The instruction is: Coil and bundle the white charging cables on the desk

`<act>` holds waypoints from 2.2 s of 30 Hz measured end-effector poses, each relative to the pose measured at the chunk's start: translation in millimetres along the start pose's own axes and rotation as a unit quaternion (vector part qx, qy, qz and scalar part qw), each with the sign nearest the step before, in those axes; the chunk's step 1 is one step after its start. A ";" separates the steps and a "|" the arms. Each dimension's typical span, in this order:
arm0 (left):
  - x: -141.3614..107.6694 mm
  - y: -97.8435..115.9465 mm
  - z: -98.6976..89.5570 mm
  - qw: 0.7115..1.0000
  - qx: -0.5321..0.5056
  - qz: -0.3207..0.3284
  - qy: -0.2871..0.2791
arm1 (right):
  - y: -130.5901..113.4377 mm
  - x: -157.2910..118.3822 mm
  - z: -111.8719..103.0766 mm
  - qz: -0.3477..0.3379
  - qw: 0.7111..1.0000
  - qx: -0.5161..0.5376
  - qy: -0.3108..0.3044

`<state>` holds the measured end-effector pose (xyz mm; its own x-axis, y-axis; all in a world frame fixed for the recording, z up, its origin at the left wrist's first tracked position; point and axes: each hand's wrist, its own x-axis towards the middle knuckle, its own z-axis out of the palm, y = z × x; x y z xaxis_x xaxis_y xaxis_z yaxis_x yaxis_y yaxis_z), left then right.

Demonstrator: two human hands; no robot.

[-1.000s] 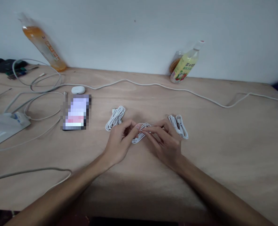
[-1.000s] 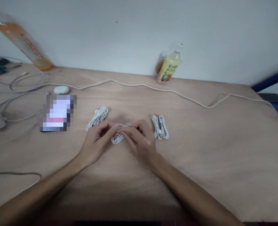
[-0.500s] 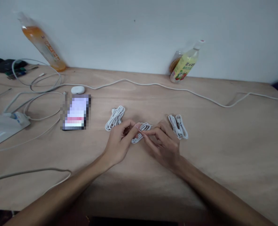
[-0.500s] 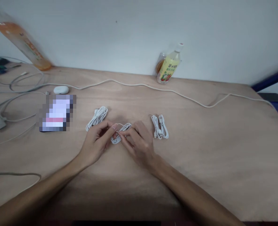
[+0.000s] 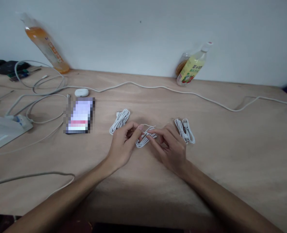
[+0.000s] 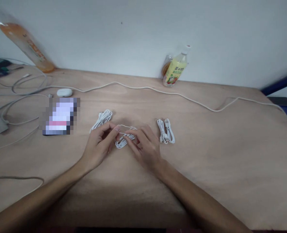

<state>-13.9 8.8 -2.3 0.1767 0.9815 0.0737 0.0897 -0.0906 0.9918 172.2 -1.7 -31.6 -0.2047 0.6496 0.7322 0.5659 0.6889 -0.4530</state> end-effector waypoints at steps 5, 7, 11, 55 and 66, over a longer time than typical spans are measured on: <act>0.8 -1.7 0.5 1.000 0.000 0.005 0.005 | 0.2 1.0 -0.8 0.008 1.000 0.002 0.003; 1.0 -1.9 0.8 1.000 -0.002 0.002 0.008 | 0.3 1.2 -0.4 0.012 1.000 0.001 0.008; 0.7 -2.0 0.6 1.000 0.001 -0.001 0.015 | 0.1 0.8 0.6 0.012 1.000 -0.002 0.013; 2.7 -1.0 1.0 0.978 -0.155 -0.128 -0.052 | 11.2 3.5 2.6 0.272 0.946 0.175 0.028; 1.8 -6.1 1.6 0.984 -0.114 -0.111 -0.078 | 9.7 7.6 5.0 0.354 0.873 0.335 0.036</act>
<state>-12.5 10.8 -8.4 0.3274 0.9335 -0.1463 -0.0762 0.1805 0.9806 172.2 11.6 -32.9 0.0706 0.9833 0.1677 -0.0674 0.1724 -0.9827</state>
